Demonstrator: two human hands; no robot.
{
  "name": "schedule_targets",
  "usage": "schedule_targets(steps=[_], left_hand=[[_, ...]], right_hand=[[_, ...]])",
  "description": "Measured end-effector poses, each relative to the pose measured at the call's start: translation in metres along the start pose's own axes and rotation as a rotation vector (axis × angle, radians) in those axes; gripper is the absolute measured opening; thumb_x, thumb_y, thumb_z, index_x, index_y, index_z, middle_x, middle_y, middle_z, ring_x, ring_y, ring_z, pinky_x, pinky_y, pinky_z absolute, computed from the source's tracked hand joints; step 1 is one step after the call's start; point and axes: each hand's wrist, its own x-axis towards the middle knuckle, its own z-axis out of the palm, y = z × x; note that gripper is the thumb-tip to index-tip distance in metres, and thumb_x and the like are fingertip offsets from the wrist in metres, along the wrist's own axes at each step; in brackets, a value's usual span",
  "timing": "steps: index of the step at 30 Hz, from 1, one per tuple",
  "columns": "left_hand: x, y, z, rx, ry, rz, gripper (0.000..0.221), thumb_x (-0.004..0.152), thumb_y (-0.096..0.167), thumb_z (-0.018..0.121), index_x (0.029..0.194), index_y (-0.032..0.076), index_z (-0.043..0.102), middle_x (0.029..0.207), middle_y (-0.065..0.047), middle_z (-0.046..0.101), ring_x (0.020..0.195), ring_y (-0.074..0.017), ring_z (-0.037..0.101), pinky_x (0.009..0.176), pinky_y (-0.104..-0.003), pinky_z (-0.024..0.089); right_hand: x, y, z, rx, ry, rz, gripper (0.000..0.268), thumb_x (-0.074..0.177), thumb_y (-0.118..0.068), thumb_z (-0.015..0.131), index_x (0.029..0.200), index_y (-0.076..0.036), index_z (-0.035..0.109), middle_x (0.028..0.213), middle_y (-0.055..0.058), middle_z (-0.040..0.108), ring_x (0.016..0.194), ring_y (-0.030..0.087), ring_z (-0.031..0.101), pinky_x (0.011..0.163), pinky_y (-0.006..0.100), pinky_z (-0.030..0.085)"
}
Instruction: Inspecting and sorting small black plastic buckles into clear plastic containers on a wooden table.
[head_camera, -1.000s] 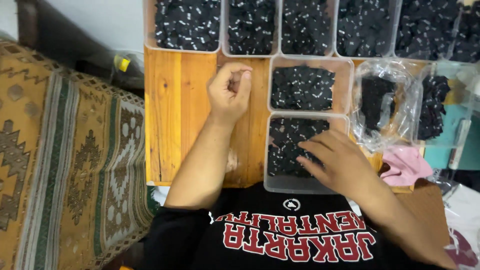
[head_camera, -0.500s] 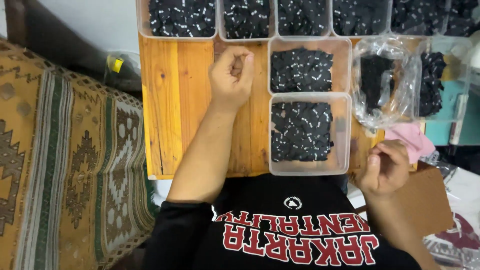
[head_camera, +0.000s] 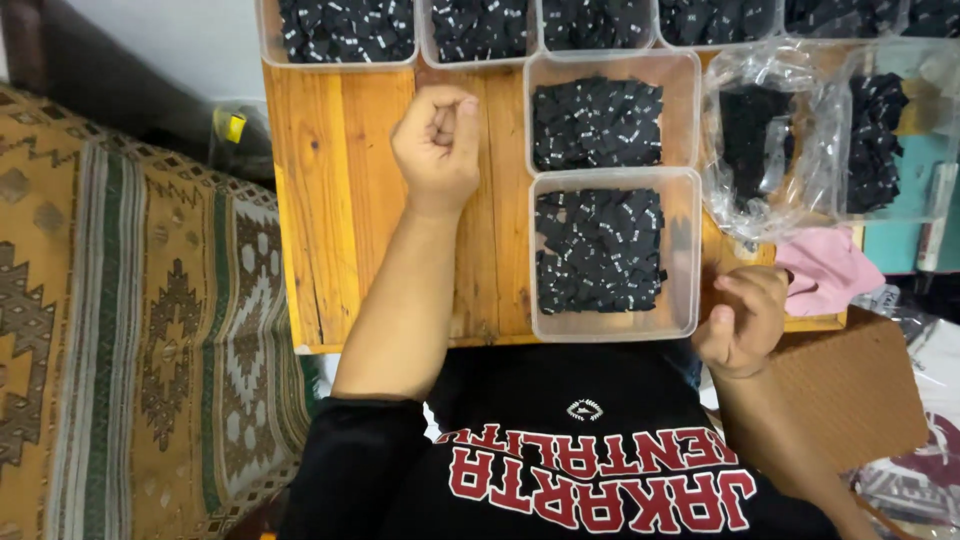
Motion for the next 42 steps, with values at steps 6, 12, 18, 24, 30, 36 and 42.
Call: schedule_targets(steps=[6,12,18,24,30,36,42], left_hand=[[-0.002,-0.007,0.002,0.052,0.003,-0.062,0.014,0.101,0.009,0.059,0.089,0.004,0.063,0.066,0.004,0.037,0.058,-0.0068,0.033,0.054,-0.025,0.027],[-0.014,-0.004,0.006,0.078,-0.022,-0.249,0.011,0.099,0.015,0.063,0.092,0.009,0.069,0.065,0.006,0.044,0.057,-0.0046,0.036,0.052,-0.023,0.027],[-0.017,-0.012,0.008,0.002,-0.011,-0.266,0.005,0.098,0.006,0.065,0.095,0.002,0.068,0.071,-0.001,0.06,0.056,-0.0033,0.043,0.051,-0.019,0.033],[-0.012,-0.04,0.01,-0.125,0.151,-0.187,0.008,0.091,0.0,0.067,0.089,-0.006,0.072,0.041,0.001,0.033,0.035,-0.0047,0.03,0.036,-0.02,0.026],[-0.014,-0.039,0.001,-0.033,0.108,-0.11,0.008,0.09,0.0,0.068,0.086,-0.006,0.072,0.038,0.001,0.03,0.032,-0.0079,0.028,0.033,-0.022,0.024],[-0.022,-0.026,0.023,-0.052,0.061,-0.111,0.008,0.092,-0.001,0.064,0.087,-0.002,0.07,0.042,0.002,0.031,0.037,-0.0045,0.03,0.038,-0.019,0.025],[-0.027,-0.015,0.015,0.083,-0.06,-0.177,0.011,0.099,0.009,0.061,0.088,0.009,0.063,0.063,0.007,0.032,0.055,-0.0043,0.029,0.052,-0.023,0.022]], right_hand=[[0.007,-0.003,-0.001,0.232,-0.038,0.156,0.027,0.108,-0.013,0.039,0.108,0.008,0.057,0.081,0.022,0.059,0.073,0.032,0.055,0.073,0.043,0.044],[-0.042,0.028,0.011,0.354,0.143,0.352,0.032,0.11,-0.024,0.045,0.114,0.008,0.047,0.096,0.026,0.053,0.055,0.026,0.051,0.055,0.035,0.041],[0.02,-0.002,0.009,0.365,-0.09,0.66,0.045,0.1,-0.039,0.043,0.069,-0.007,0.041,0.058,0.008,0.046,0.051,0.018,0.043,0.058,0.031,0.035],[-0.009,0.023,0.02,0.392,0.076,0.427,0.041,0.105,-0.032,0.046,0.113,0.008,0.048,0.068,0.013,0.055,0.053,0.017,0.04,0.054,0.029,0.035],[-0.028,0.038,0.019,0.417,0.085,0.402,0.047,0.105,-0.039,0.04,0.101,0.006,0.052,0.066,0.01,0.054,0.052,0.018,0.043,0.051,0.029,0.034],[0.009,0.011,0.004,0.225,-0.008,0.403,0.056,0.111,-0.034,0.038,0.085,0.004,0.07,0.059,0.012,0.054,0.051,0.027,0.049,0.055,0.036,0.042],[0.022,-0.011,-0.003,0.094,-0.145,0.407,0.056,0.117,-0.027,0.034,0.094,0.012,0.068,0.083,0.022,0.06,0.078,0.033,0.057,0.076,0.042,0.043]])
